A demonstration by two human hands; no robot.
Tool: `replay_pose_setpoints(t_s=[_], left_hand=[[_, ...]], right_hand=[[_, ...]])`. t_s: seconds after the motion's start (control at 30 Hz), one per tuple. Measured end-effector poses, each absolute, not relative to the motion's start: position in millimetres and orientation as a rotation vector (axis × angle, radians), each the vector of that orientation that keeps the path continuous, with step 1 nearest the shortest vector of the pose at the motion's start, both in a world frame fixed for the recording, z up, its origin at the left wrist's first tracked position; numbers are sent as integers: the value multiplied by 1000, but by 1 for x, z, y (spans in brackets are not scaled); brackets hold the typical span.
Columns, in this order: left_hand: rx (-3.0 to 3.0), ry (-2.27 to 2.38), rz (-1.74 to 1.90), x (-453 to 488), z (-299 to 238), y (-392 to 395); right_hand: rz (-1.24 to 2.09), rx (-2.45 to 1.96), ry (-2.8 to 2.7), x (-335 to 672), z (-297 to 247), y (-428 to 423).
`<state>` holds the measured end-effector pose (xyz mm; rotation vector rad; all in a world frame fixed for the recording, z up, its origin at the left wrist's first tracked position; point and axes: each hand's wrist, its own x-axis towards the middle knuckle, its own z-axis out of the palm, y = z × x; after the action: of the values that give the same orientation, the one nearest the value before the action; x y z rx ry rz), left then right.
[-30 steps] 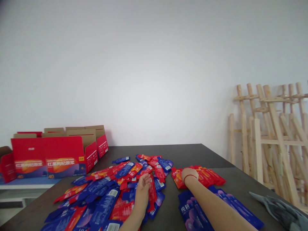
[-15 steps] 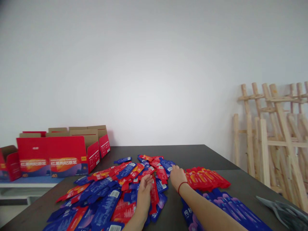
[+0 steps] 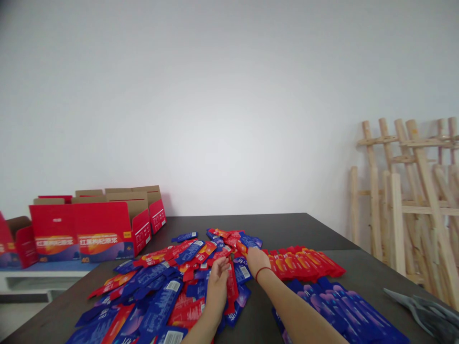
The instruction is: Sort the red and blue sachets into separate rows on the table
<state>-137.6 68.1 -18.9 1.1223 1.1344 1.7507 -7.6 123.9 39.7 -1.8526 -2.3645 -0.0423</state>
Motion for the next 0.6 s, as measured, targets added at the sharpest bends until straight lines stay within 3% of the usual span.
replay_pose_setpoints(t_s=[0.23, 0.4, 0.5, 0.6], left_hand=[[1630, 1310, 1804, -139, 4, 49], [1811, 1238, 1094, -130, 3, 38], [1540, 1120, 979, -121, -8, 42], [1398, 1038, 1113, -116, -13, 48]], right_hand=[[-141, -1506, -2602, 23, 73, 83], [-237, -1138, -2696, 27, 79, 67], [7, -1181, -2281, 29, 62, 68], [629, -1276, -1825, 23, 34, 70]])
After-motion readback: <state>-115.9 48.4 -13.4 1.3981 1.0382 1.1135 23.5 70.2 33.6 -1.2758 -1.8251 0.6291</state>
